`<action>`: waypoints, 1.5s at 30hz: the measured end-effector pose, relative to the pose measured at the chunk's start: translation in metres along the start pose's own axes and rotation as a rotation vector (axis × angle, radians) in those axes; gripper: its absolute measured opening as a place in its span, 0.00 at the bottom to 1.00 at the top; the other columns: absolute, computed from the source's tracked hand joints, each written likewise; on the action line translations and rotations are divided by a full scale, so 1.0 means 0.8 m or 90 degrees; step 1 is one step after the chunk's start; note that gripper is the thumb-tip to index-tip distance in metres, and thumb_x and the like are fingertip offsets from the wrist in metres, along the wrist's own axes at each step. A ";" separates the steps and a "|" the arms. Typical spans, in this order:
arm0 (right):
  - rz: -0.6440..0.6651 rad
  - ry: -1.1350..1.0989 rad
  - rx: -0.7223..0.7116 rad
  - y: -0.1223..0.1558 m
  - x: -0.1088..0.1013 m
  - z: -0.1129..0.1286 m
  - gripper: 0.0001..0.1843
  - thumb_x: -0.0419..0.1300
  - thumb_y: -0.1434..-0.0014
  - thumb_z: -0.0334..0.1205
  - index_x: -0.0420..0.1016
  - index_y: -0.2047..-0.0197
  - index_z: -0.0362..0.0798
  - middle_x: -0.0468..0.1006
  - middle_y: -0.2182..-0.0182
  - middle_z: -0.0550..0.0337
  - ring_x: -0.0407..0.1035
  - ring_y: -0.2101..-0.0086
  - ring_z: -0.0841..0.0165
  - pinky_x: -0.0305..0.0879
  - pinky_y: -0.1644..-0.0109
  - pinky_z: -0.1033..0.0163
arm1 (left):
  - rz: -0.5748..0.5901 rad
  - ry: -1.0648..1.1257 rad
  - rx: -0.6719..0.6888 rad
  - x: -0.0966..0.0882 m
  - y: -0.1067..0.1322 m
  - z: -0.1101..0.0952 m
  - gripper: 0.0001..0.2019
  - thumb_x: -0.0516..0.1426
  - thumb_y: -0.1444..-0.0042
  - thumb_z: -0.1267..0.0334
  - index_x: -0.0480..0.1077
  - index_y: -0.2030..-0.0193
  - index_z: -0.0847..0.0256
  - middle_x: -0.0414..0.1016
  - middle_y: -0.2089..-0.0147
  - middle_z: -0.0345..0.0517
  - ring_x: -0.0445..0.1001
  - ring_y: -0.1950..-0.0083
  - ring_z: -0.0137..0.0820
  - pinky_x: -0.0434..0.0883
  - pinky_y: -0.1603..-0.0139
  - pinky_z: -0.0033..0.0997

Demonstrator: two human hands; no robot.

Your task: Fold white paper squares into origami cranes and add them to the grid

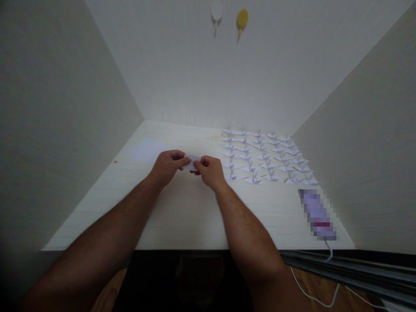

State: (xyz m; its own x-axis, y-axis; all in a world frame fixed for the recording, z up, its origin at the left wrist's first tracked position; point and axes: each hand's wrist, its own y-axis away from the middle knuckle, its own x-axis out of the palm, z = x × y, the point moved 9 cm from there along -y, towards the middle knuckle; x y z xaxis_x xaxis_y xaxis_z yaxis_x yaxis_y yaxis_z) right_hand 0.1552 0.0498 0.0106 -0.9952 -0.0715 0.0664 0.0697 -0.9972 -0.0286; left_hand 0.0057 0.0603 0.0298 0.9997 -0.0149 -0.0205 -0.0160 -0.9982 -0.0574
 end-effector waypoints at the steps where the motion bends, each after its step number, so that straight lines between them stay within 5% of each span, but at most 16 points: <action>1: -0.001 0.002 0.000 0.001 0.000 0.001 0.14 0.67 0.51 0.46 0.71 0.76 0.46 0.75 0.80 0.61 0.76 0.77 0.66 0.73 0.74 0.64 | 0.002 0.002 -0.002 0.000 0.000 0.000 0.10 0.67 0.59 0.61 0.73 0.76 0.62 0.70 0.78 0.38 0.65 0.78 0.24 0.63 0.75 0.27; 14: -0.012 0.119 -0.057 0.005 -0.002 0.013 0.13 0.66 0.49 0.48 0.76 0.73 0.46 0.74 0.82 0.63 0.68 0.80 0.73 0.63 0.77 0.69 | 0.076 -0.016 0.008 0.013 0.004 -0.002 0.09 0.65 0.55 0.60 0.73 0.72 0.62 0.71 0.77 0.38 0.63 0.77 0.23 0.58 0.77 0.25; 22: -0.001 0.181 -0.099 0.007 0.002 0.015 0.15 0.65 0.46 0.50 0.77 0.73 0.47 0.72 0.82 0.64 0.63 0.81 0.75 0.60 0.76 0.69 | 0.053 0.074 -0.084 0.015 0.004 0.017 0.12 0.69 0.63 0.61 0.75 0.72 0.63 0.73 0.75 0.40 0.68 0.75 0.25 0.62 0.74 0.26; 30: -0.004 0.231 -0.123 0.011 0.003 0.025 0.15 0.63 0.45 0.50 0.77 0.73 0.47 0.70 0.84 0.65 0.60 0.81 0.75 0.54 0.77 0.69 | 0.029 0.162 -0.097 0.017 0.003 0.020 0.12 0.70 0.68 0.62 0.75 0.77 0.65 0.77 0.57 0.49 0.74 0.68 0.29 0.69 0.67 0.32; 37: -0.004 0.217 -0.101 0.006 -0.001 0.016 0.10 0.62 0.46 0.44 0.76 0.73 0.47 0.75 0.81 0.64 0.65 0.79 0.74 0.57 0.75 0.69 | 0.018 0.139 -0.102 0.011 0.000 0.021 0.12 0.66 0.59 0.58 0.79 0.69 0.64 0.75 0.71 0.46 0.68 0.73 0.27 0.61 0.73 0.29; 45: -0.017 0.197 -0.070 0.006 -0.003 0.015 0.14 0.64 0.47 0.48 0.76 0.74 0.46 0.74 0.83 0.63 0.67 0.80 0.72 0.59 0.77 0.68 | 0.051 0.063 -0.028 0.012 0.000 0.011 0.09 0.68 0.60 0.61 0.77 0.73 0.63 0.78 0.64 0.45 0.67 0.72 0.24 0.61 0.72 0.28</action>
State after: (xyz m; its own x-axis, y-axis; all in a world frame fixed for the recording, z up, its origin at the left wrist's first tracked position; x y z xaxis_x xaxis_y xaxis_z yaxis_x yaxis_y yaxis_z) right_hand 0.1591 0.0446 0.0223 -0.9712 -0.0175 -0.2378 0.0520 -0.9889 -0.1394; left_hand 0.0151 0.0604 0.0208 0.9924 -0.0979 0.0752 -0.0970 -0.9952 -0.0149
